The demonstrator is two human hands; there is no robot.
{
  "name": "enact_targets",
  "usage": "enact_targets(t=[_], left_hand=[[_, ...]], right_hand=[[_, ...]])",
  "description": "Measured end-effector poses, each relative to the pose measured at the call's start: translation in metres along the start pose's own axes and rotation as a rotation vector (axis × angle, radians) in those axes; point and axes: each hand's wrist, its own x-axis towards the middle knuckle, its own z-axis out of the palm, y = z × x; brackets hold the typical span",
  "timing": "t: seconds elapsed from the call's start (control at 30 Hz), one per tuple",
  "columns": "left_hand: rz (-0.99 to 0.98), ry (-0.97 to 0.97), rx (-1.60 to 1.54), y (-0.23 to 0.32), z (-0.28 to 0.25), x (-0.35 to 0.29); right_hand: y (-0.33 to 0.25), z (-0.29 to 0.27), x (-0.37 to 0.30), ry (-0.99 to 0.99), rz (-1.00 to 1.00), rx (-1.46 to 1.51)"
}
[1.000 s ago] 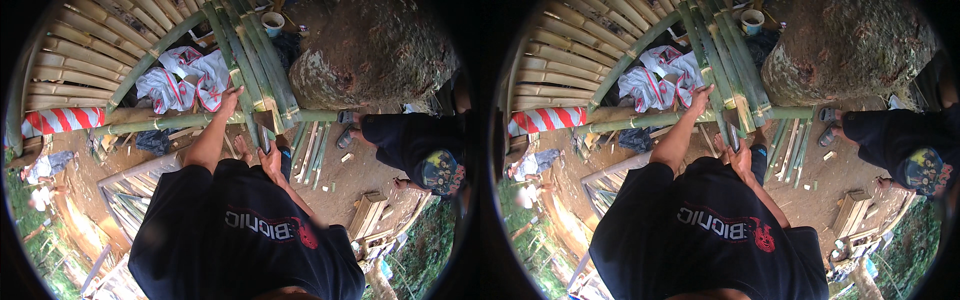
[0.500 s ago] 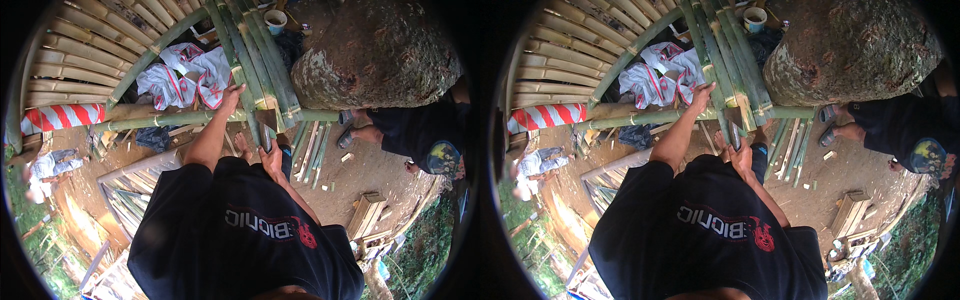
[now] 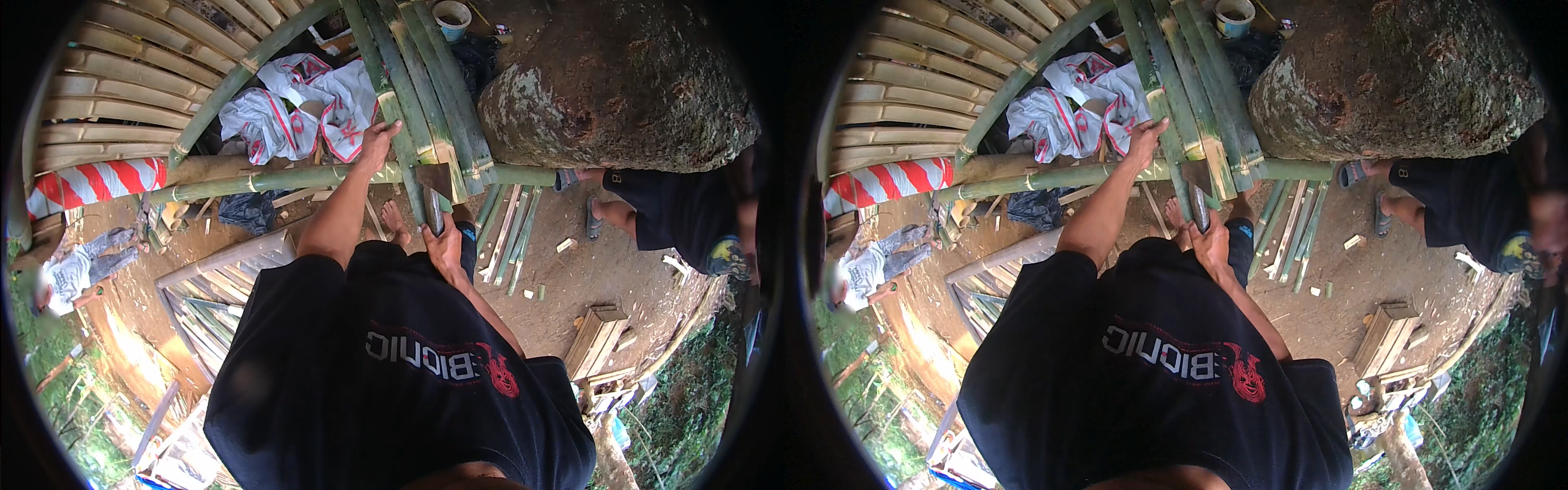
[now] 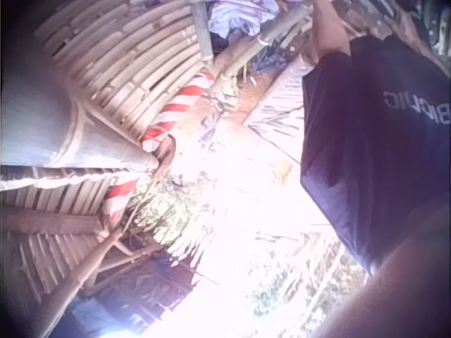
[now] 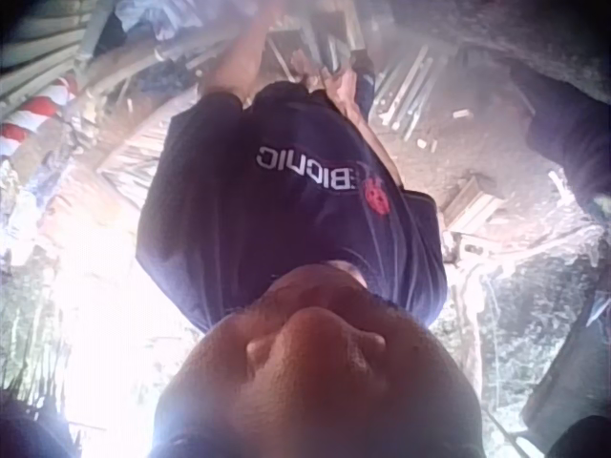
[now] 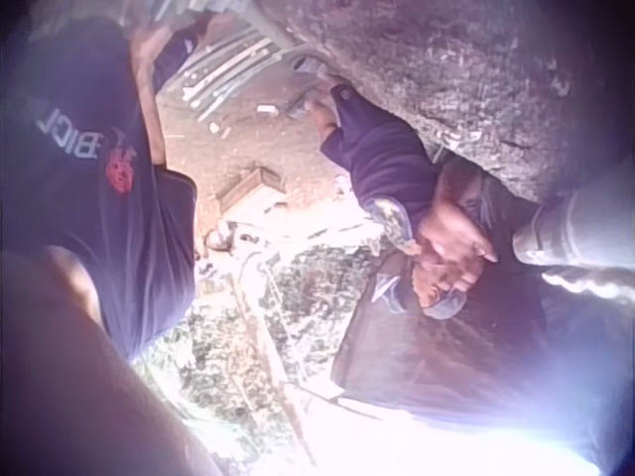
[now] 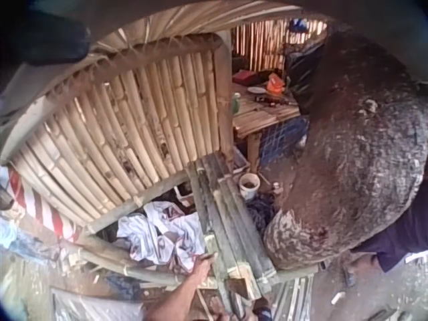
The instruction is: The person uses a machete to split long bamboo poles into thinner strips. They hold the bamboo steady with one hand while striking it with the tool in the other, occasionally adjusting the position of the bamboo on a wooden workbench.
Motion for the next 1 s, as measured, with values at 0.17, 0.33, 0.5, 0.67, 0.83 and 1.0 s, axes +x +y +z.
enact_targets(t=[0.17,0.33,0.5,0.67,0.83,1.0], left_hand=[[-0.013,0.002,0.052,-0.002,0.000,0.002],[-0.023,0.014,0.093,0.001,0.000,0.002],[0.009,-0.007,0.071,0.004,0.001,-0.002],[-0.015,-0.002,0.100,0.000,-0.001,0.000],[-0.020,-0.013,0.139,-0.002,-0.003,0.006],[0.003,0.007,0.106,0.000,0.002,0.001]], right_hand=[[0.004,0.002,0.000,0.018,0.007,0.009],[0.008,0.003,0.001,0.026,-0.029,0.021],[0.009,0.003,0.002,0.013,-0.007,-0.008],[0.010,0.005,0.001,0.044,-0.037,0.032],[0.002,0.000,0.000,0.037,-0.023,0.065],[0.001,-0.001,0.000,0.031,0.005,0.047]])
